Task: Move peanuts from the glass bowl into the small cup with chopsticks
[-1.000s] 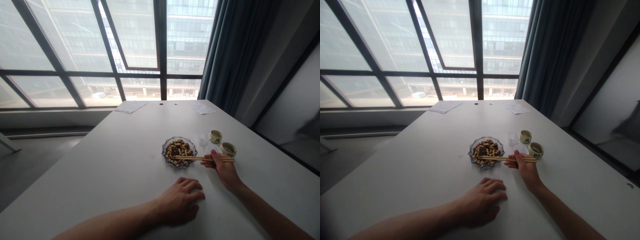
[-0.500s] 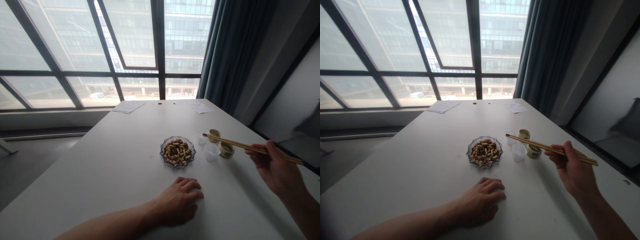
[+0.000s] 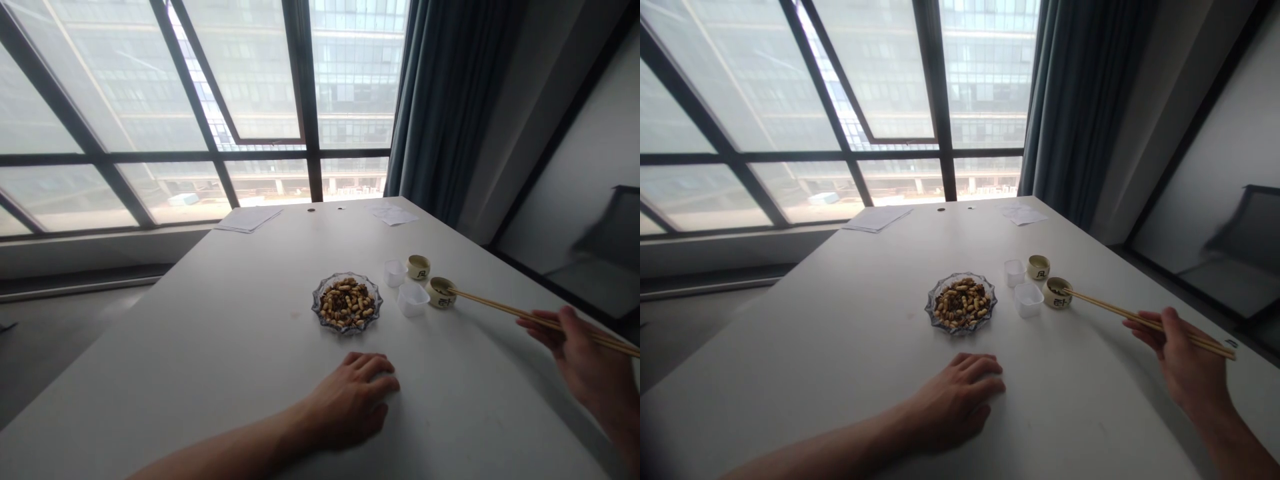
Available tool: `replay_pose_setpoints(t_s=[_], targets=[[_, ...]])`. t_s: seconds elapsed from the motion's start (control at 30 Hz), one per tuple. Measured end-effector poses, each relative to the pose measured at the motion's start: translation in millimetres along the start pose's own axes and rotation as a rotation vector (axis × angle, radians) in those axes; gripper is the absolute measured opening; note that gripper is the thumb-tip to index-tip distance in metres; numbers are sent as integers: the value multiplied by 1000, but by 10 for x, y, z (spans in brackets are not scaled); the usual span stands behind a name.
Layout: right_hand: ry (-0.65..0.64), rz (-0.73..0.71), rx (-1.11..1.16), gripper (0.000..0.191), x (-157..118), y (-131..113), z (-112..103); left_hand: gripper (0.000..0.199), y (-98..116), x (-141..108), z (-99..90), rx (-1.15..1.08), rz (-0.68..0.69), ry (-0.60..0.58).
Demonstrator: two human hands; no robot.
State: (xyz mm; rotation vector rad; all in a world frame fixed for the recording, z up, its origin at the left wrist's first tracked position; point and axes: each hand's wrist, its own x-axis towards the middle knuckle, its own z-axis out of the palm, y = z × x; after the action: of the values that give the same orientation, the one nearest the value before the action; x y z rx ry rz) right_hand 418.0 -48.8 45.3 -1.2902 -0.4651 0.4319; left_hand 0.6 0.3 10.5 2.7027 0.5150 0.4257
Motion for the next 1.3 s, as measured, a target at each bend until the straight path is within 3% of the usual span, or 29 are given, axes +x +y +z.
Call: replay_pose_setpoints(t_s=[0.1, 0.27, 0.4, 0.5, 0.67, 0.83, 0.9, 1.03, 1.3], targets=[[-136, -41, -35, 34, -71, -42, 18, 38, 5, 2, -11, 0, 1, -5], [-170, -133, -67, 36, -95, -159, 85, 36, 8, 3, -11, -1, 3, -11], [-231, -172, -39, 40, -170, -289, 277, 36, 12, 2, 0, -12, 5, -6], [-386, -211, -18, 45, -330, -434, 582, 36, 14, 1, -1, -10, 2, -8], [-747, -218, -161, 63, -704, -596, 1287, 35, 17, 4, -14, -9, 2, -16], [-1079, -120, -290, 67, -1005, -516, 1882, 35, 11, 2, -23, -19, 12, -22], [-1123, -105, -265, 65, -1053, -451, 2023, 34, 8, 0, -27, -18, 19, -20], [-1082, -136, -194, 59, -1003, -375, 2095, 35, 12, -3, -39, -21, 32, -26], [-1055, -167, -258, 61, -826, -406, 1924, 35, 27, -8, -26, -31, 18, -21]])
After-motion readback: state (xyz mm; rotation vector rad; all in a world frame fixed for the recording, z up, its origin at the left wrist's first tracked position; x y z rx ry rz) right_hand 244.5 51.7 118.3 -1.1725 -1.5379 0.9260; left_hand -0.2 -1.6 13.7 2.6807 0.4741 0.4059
